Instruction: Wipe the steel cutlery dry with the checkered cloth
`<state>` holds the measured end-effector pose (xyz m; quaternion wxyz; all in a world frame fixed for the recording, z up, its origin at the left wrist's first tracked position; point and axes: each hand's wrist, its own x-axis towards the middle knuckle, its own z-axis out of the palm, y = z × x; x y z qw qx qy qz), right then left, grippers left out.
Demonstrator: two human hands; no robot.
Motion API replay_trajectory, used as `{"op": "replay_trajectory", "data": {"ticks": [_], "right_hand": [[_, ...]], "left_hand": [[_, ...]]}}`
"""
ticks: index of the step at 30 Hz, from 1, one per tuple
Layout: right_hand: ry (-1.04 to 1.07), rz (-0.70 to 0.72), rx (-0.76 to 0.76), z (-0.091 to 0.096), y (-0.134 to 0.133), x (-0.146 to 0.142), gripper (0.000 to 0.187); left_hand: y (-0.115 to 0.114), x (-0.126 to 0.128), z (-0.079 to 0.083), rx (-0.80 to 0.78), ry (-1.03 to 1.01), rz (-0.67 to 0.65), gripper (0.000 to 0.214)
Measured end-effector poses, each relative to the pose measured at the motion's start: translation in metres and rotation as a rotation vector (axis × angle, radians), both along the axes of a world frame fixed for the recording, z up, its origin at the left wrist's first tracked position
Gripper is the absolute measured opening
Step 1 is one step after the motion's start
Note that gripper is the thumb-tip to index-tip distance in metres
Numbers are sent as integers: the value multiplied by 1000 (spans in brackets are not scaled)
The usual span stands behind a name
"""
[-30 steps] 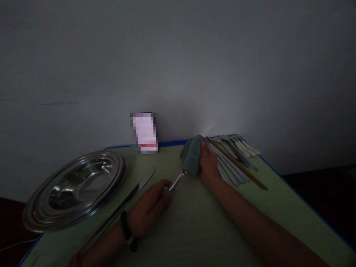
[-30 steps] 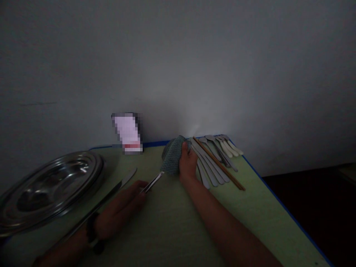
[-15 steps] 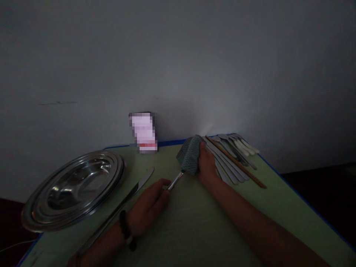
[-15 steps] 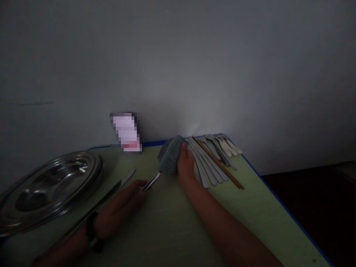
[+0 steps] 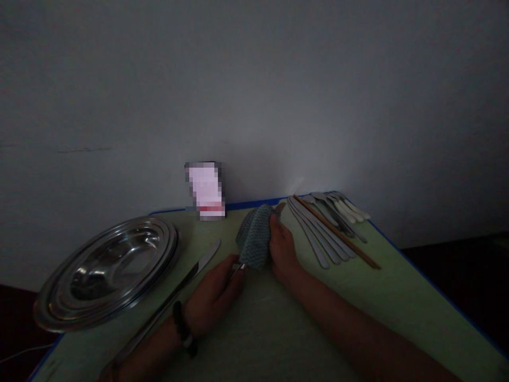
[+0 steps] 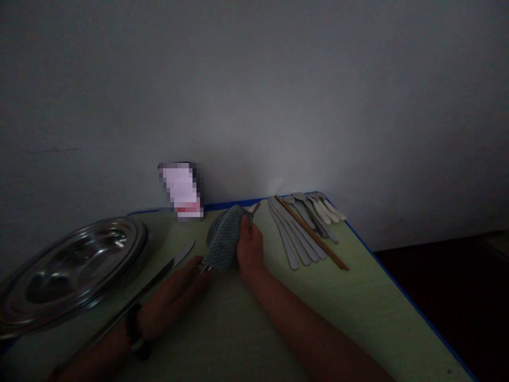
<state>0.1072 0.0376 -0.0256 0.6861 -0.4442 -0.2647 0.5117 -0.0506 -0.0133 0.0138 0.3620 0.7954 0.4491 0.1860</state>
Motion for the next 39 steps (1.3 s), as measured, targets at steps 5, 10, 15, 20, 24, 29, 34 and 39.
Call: {"op": "replay_trajectory", "data": {"ticks": [5,10,15,20,24,29,34,39], "right_hand": [[205,49,-57,9,5,10,36],[261,38,-107,14,6,15,32],[229,62,-44,15,5,14,31],[159,37,-41,15,5,15,29],[246,7,-150,20,6,14,28],[396,96,-136,20,7,10,14],[183,110,11,5,9,11,29],[186,158,2,4,10,12,34]], "left_hand": [[1,0,1,30,106,-119,29],[1,-1,3,119,185,-281,24],[1,-3,0,118,156,-297,32],[1,-3,0,98,120,-291,31],[0,-2,2,82,130,-254,31],[-1,0,3,45,137,-196,33],[-1,1,3,34,150,-181,33],[-1,1,2,43,148,-182,33]]}}
